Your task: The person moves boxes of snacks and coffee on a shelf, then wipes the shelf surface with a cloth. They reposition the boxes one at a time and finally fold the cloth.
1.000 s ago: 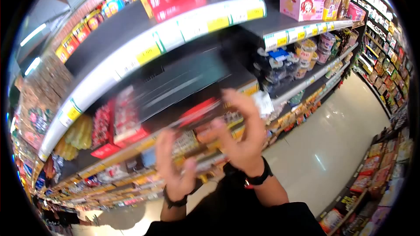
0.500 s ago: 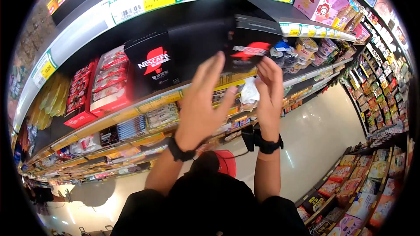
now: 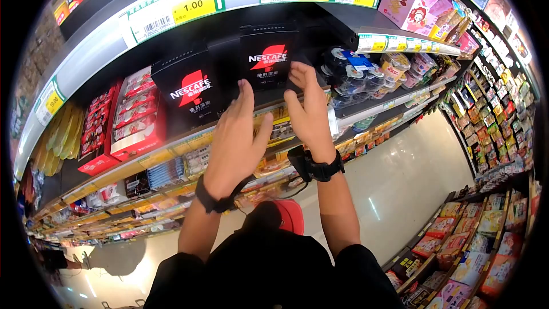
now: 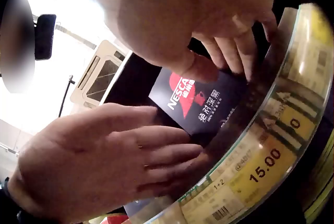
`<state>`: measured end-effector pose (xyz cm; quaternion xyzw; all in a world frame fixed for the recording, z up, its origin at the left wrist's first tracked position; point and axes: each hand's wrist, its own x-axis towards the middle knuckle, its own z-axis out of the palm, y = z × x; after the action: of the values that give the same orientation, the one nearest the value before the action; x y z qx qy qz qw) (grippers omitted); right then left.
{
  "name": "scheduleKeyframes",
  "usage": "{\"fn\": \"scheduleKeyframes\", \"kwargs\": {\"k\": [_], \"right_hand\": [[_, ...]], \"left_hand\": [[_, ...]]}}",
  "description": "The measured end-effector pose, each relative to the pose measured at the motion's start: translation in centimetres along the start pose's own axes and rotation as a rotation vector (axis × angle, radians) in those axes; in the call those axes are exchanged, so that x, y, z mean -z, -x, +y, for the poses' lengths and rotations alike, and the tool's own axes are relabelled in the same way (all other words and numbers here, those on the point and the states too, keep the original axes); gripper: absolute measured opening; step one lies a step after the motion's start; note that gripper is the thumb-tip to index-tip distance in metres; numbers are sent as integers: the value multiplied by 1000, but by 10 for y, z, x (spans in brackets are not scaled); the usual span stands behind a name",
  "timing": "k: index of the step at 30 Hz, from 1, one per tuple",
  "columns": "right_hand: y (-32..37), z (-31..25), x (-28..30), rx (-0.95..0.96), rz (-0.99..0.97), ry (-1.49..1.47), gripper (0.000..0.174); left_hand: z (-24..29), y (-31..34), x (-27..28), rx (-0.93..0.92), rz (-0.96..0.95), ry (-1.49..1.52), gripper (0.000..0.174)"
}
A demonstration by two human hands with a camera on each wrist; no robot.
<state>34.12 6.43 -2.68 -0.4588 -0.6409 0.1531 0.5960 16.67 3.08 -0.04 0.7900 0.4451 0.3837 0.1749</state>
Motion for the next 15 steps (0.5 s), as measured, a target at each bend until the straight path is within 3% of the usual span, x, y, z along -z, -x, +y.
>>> {"fn": "scheduleKeyframes", "kwargs": {"k": [2, 4, 5, 7, 9, 11, 15], "right_hand": [[1, 3, 3, -2, -26, 34, 47], [4, 6, 6, -15, -58, 54, 47], [4, 6, 8, -11, -61, 71, 48], [3, 6, 8, 2, -74, 101, 49], [2, 3, 8, -12, -88, 119, 51], [-2, 2, 5, -12, -99, 131, 53], [-8, 8, -8, 23, -109, 138, 55]], "left_hand": [[12, 17, 18, 47, -18, 108, 64], [22, 35, 49, -36, 127, 242, 44], [21, 46, 62, 25, 233, 294, 35], [-11, 66, 82, -24, 431, 436, 27], [-34, 65, 87, 34, 691, 264, 32], [-38, 54, 87, 61, 710, 318, 43], [-56, 40, 76, 79, 517, 474, 64]]}}
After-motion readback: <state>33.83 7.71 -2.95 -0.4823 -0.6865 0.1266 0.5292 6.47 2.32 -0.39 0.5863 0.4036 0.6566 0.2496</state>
